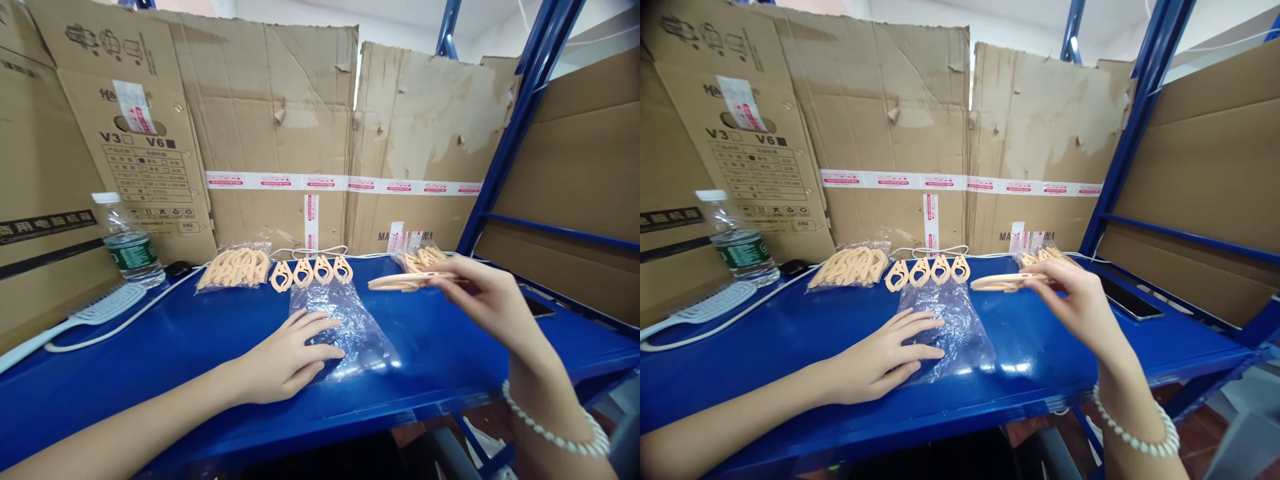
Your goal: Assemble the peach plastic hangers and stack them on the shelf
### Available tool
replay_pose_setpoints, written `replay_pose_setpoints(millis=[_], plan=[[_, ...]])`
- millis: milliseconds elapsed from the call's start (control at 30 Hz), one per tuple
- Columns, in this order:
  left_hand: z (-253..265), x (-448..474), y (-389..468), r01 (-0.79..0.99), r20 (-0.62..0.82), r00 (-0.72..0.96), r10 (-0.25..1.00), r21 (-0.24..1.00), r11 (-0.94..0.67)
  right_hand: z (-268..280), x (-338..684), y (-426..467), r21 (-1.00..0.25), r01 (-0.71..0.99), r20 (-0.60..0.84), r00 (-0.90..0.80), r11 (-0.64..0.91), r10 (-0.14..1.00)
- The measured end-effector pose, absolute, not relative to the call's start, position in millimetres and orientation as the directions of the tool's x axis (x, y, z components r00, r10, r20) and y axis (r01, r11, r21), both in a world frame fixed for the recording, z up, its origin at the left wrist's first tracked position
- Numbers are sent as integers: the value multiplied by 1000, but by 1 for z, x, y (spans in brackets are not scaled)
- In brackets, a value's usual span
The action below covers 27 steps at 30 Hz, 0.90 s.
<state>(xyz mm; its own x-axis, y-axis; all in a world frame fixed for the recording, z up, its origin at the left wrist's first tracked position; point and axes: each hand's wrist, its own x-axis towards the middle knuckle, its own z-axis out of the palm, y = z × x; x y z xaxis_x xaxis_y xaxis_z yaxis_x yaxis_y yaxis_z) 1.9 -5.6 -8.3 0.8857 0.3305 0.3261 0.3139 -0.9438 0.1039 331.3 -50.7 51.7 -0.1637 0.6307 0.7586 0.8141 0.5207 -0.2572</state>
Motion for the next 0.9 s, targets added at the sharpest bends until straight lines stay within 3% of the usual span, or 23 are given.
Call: replay_pose_setpoints(millis=[133,333,467,567,800,900], plan=[[-7,3,-8,324,297,891,343,110,-939,30,298,-91,-166,802,803,-228,574,551],[-5,5,-8,312,301,897,323,86,-946,6,253,-109,77,682,659,-582,727,476],[-5,5,-8,296,290,907,306,79,-952,-4,237,-94,330,663,578,-705,672,412],[-6,5,-7,306,291,903,316,80,-948,-8,231,-79,475,673,500,-737,568,455],[-8,3,-6,315,267,908,322,71,-946,-6,219,-48,505,748,493,-660,431,567],[-8,4,-7,299,289,909,301,54,-953,12,227,-38,359,800,453,-599,480,660]])
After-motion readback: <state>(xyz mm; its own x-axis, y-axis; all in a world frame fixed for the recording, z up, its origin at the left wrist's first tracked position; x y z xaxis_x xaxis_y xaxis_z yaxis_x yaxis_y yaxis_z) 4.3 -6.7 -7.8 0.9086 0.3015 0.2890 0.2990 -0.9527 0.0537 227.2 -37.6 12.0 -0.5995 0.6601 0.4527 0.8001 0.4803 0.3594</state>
